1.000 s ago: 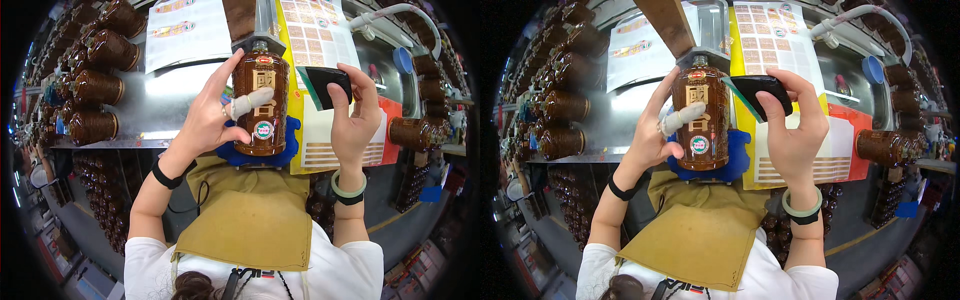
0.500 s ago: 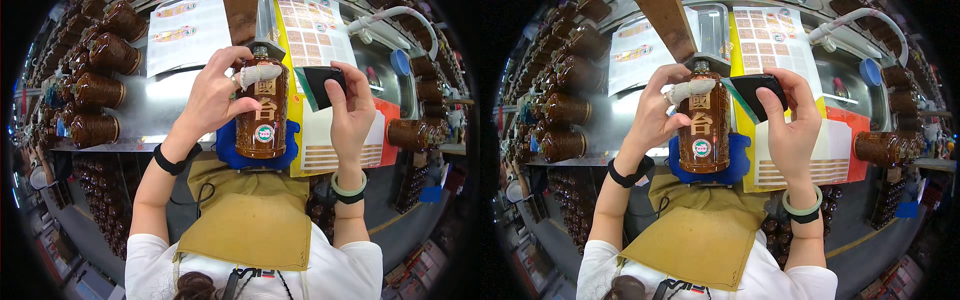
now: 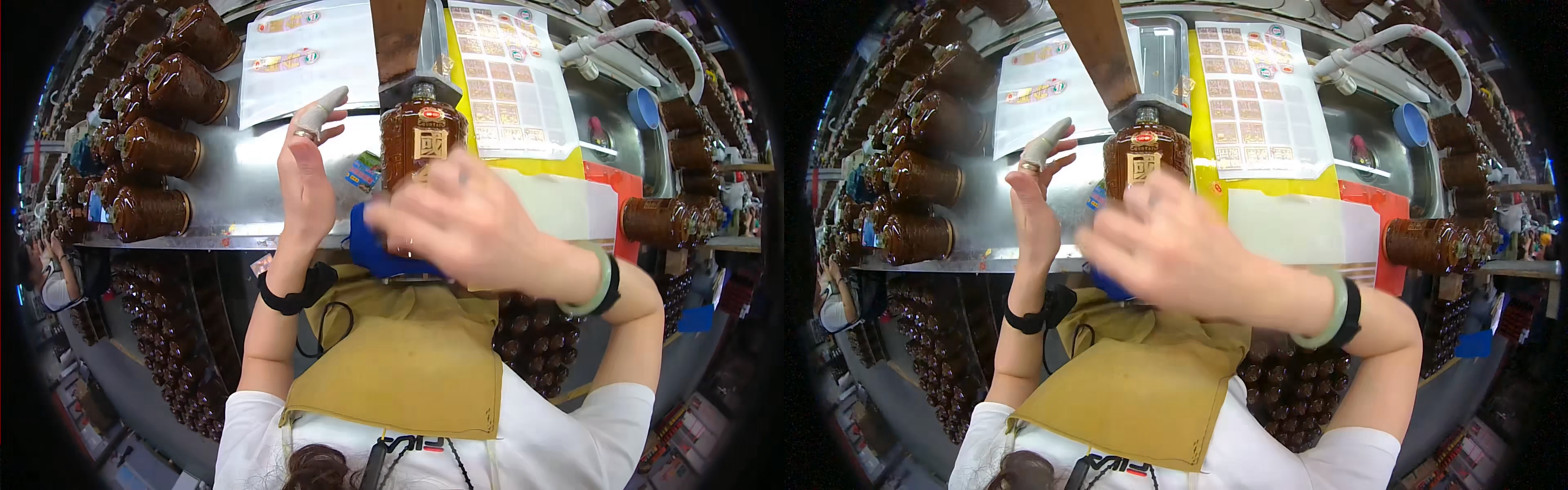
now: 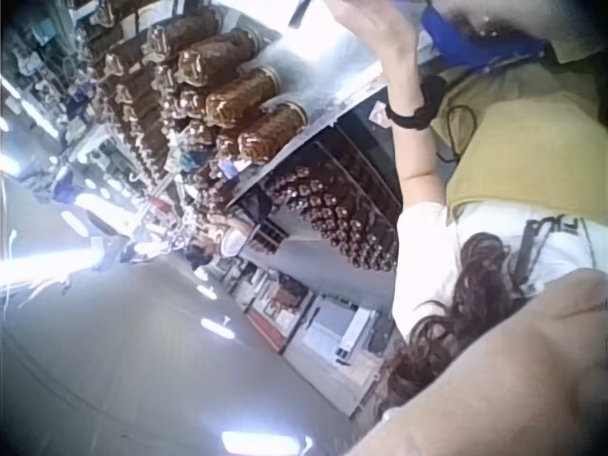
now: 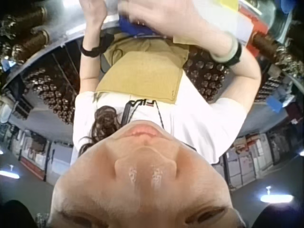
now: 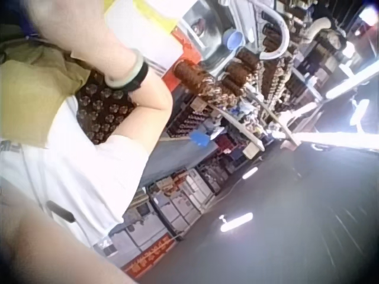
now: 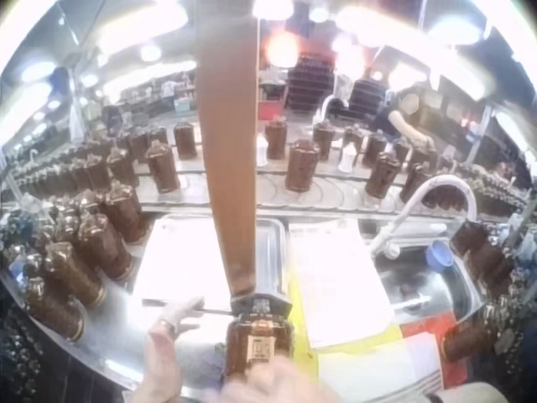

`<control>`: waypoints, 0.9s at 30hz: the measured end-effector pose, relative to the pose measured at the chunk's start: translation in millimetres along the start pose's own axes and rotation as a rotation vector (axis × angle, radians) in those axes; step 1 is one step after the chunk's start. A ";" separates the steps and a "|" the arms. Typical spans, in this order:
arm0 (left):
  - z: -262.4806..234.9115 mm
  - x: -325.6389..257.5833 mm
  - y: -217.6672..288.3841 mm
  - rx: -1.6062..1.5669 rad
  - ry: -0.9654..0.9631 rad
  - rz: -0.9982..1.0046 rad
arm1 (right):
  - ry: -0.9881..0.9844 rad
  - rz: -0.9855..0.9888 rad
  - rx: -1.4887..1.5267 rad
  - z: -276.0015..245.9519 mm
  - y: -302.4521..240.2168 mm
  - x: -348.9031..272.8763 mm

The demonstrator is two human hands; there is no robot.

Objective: Applying and smoothing decorative labels onto ceramic bottles in a production line setting.

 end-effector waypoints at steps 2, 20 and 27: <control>-4.1 -6.5 3.3 0.021 0.073 -0.054 | 0.122 0.115 -0.064 3.9 43.2 26.2; 4.2 -12.3 15.3 -0.094 0.073 -0.075 | 0.397 0.245 -0.127 -11.3 106.1 14.2; 14.2 -13.9 19.4 -0.079 0.050 -0.070 | 0.199 0.381 0.032 2.7 112.0 24.3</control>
Point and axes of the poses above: each hand's wrist, its own x-axis towards the middle knuckle, its own z-axis out of the palm, y = z × x, the point moved 2 cm from there along x, towards the middle knuckle, and after that the axes turned 2 degrees about y, right-handed, at the moved point
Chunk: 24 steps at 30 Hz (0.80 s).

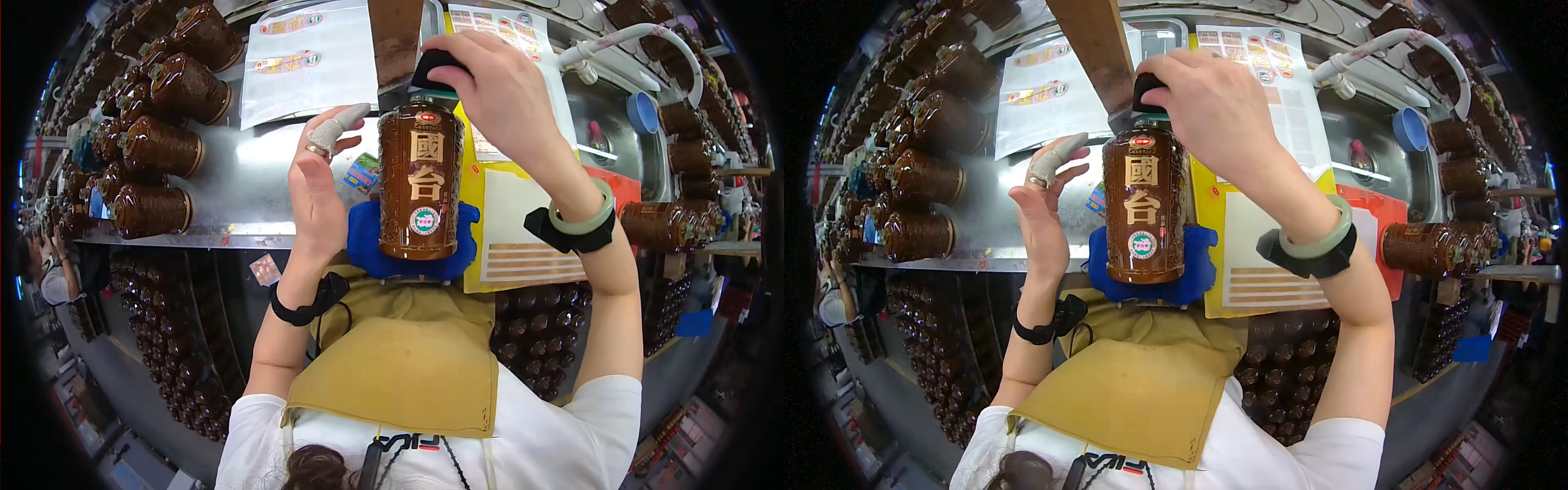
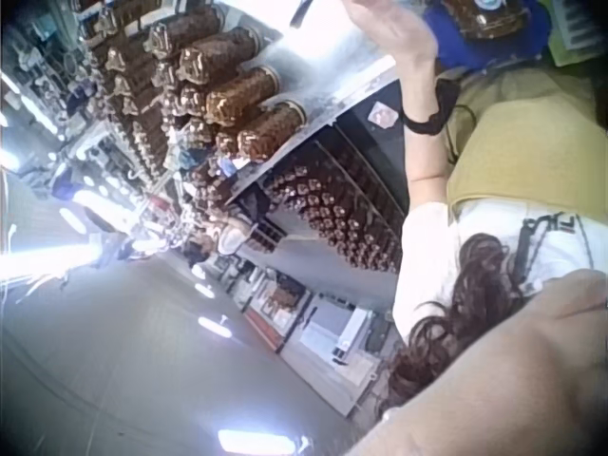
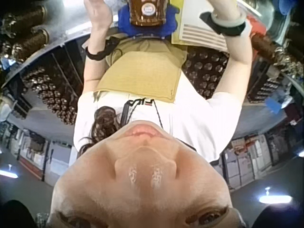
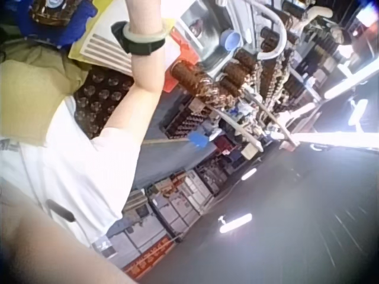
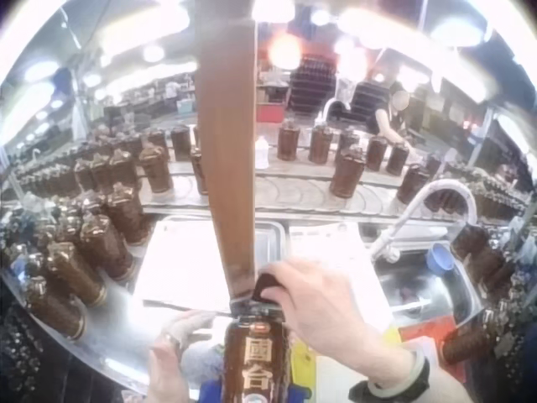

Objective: Applying and smoothing decorative labels onto ceramic bottles in a production line setting.

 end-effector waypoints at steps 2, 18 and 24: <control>-1.7 -1.2 -1.1 0.000 0.004 -0.007 | 0.003 -0.039 -0.071 -2.7 -2.1 4.0; 4.3 -11.0 -3.8 -0.022 0.002 -0.011 | -0.070 -0.251 0.278 -33.1 -80.9 -113.4; 2.2 -52.1 13.7 0.582 -0.482 0.634 | 0.190 0.474 0.479 -67.2 -42.3 -99.7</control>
Point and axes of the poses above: each hand's wrist, its own x-axis towards the middle knuckle, its own z-axis out of the palm, y = z × x, the point moved 2 cm from there along x, towards the middle knuckle, and after that the axes turned 2 degrees about y, right-handed, at the moved point
